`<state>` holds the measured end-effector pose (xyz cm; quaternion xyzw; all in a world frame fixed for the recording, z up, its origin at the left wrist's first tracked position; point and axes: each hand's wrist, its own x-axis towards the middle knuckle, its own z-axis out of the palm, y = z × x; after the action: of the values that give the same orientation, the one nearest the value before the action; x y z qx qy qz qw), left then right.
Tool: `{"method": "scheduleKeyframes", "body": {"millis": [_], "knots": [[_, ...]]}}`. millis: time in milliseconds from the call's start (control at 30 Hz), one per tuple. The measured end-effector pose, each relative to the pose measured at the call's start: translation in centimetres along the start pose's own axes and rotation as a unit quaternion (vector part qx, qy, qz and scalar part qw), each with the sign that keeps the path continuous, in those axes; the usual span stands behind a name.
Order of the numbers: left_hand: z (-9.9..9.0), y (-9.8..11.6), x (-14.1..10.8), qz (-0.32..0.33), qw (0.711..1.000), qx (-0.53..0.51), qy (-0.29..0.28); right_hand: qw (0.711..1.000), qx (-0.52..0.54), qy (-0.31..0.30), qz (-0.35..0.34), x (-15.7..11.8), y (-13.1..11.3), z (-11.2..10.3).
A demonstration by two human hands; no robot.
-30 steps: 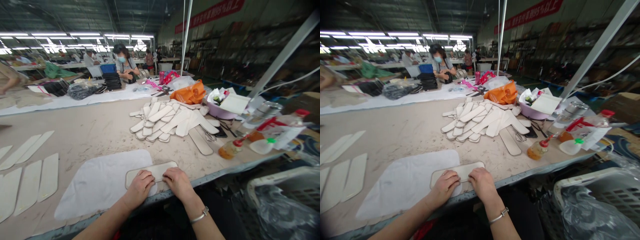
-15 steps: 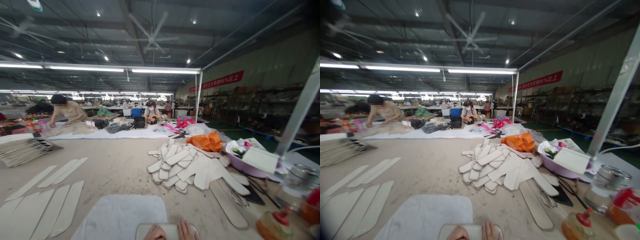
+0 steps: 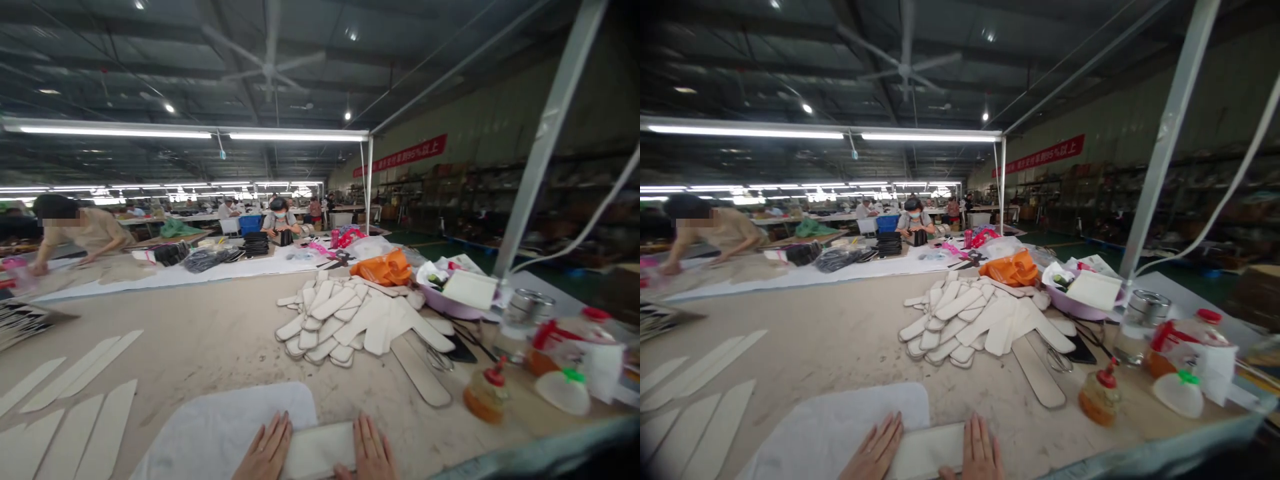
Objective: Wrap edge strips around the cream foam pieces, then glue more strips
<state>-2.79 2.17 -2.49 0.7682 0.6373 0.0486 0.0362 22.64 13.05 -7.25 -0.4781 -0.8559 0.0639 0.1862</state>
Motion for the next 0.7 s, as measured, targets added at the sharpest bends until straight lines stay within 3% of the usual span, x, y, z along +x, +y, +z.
{"method": "scheduleKeyframes", "body": {"millis": [67, 167, 267, 367, 433, 533, 700], "knots": [[0.2, -0.1, -0.1, 0.002, 1.000, 0.004, 0.011, 0.999, 0.027, -0.042, 0.003, -0.2, -0.6, -2.3], [0.1, -0.3, 0.1, -0.005, 0.998, -0.020, 0.052, 0.995, 0.088, -0.036, 0.034, -0.6, -1.4, -5.8], [-1.1, 0.2, 1.0, -0.040, 0.996, -0.059, 0.055, 0.986, 0.148, 0.021, 0.073, -0.5, -1.6, -8.7], [-3.3, 1.0, 2.2, -0.115, 0.988, -0.101, -0.005, 0.970, 0.202, 0.106, 0.087, -0.3, -1.2, -10.6], [-5.2, 1.2, 3.3, -0.143, 0.979, -0.141, -0.042, 0.958, 0.231, 0.144, 0.085, -0.2, -1.0, -11.6], [-9.2, 0.7, 5.5, -0.142, 0.966, -0.209, -0.048, 0.953, 0.262, 0.133, 0.072, -0.2, -0.7, -12.7], [-17.5, 0.1, 13.0, -0.199, 0.951, -0.224, 0.081, 0.974, 0.211, 0.050, 0.069, -0.4, -1.0, -13.1]]}}
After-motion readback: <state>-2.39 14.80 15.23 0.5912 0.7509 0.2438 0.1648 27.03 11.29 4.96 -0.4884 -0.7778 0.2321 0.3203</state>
